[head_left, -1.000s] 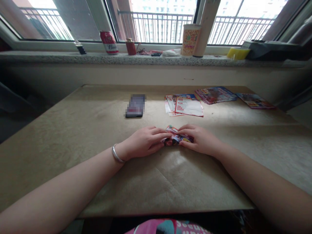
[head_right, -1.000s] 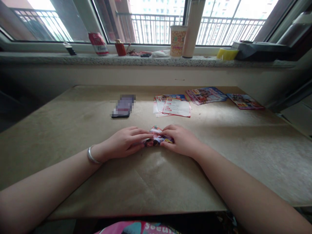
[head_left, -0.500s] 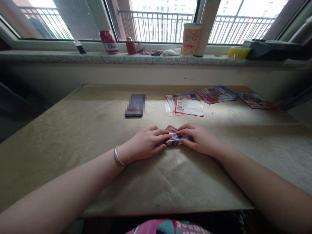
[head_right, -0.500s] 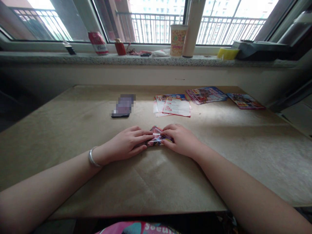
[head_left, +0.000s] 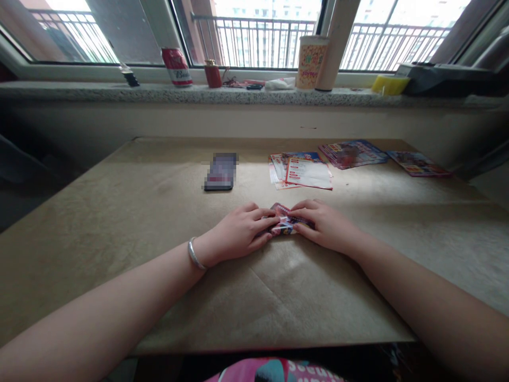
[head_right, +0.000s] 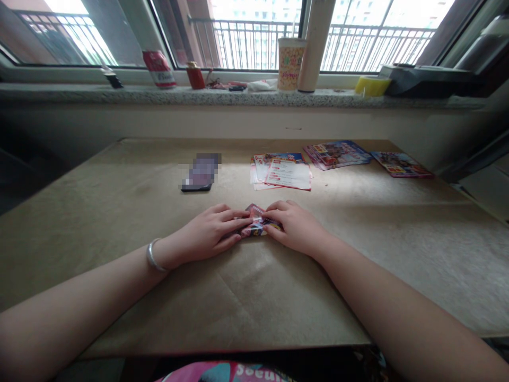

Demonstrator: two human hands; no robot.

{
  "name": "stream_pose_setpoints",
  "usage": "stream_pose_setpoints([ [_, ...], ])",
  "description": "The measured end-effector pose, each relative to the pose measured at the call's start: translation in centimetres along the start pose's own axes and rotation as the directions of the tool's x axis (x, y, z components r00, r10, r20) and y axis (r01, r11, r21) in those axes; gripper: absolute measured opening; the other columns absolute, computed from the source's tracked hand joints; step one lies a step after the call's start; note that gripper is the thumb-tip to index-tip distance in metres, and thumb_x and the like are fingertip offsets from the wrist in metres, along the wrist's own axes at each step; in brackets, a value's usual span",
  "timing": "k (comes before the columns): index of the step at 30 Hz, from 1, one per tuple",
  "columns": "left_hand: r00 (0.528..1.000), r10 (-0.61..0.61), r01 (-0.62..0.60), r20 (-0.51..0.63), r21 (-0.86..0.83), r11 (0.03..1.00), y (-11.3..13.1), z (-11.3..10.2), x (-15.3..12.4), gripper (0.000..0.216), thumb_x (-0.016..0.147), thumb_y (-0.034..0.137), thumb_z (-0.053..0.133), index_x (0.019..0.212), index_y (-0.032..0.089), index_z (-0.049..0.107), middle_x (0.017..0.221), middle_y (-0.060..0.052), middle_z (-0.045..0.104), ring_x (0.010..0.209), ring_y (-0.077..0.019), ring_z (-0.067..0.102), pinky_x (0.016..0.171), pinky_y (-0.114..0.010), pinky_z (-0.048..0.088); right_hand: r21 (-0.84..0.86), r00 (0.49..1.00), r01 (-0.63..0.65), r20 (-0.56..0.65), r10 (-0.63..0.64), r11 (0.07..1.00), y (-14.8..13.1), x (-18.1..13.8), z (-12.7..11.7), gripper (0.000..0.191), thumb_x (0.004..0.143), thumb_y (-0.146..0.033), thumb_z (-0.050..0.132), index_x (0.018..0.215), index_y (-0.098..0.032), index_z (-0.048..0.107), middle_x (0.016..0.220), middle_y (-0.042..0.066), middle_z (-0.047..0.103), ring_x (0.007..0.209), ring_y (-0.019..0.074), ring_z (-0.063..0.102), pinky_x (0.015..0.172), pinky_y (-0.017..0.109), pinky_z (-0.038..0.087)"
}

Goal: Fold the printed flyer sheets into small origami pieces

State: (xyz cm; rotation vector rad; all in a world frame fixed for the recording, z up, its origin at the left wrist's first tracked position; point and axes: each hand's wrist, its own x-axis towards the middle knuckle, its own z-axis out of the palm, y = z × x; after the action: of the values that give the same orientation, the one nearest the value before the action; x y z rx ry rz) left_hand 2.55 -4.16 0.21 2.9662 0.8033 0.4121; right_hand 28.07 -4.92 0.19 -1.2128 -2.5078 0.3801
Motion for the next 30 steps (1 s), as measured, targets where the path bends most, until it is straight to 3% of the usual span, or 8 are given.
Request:
stream_pose_setpoints([
  [18,0.999,-0.028,0.028,0.021,0.006,1.0,-0.23,0.35,0.24,0.042,0.098,0.04,0.043,0.136,0.025,0.052,0.135,-0.005,0.055,0.107,-0.0236,0.05,0.098,-0.041,0.043,0.06,0.999,0.024,-0.041,-0.021,0.998,0.1,0.23,0.17,0.027,0.089,-0.03,0.056,0.111,-0.021,0.07,0.112,0.008,0.067,0.104,0.0212,0.061,0.095,0.038,0.049],
  [30,0.997,-0.045,0.045,0.055,0.009,0.999,-0.31,0.32,0.13,0.046,0.094,0.042,0.049,0.138,0.026,0.049,0.135,-0.005,0.054,0.115,-0.026,0.047,0.103,-0.044,0.04,-0.027,0.998,0.035,-0.048,-0.037,0.999,-0.11,0.03,0.3,0.028,0.091,-0.034,0.053,0.109,-0.021,0.071,0.113,0.008,0.068,0.106,0.0229,0.059,0.097,0.04,0.048],
])
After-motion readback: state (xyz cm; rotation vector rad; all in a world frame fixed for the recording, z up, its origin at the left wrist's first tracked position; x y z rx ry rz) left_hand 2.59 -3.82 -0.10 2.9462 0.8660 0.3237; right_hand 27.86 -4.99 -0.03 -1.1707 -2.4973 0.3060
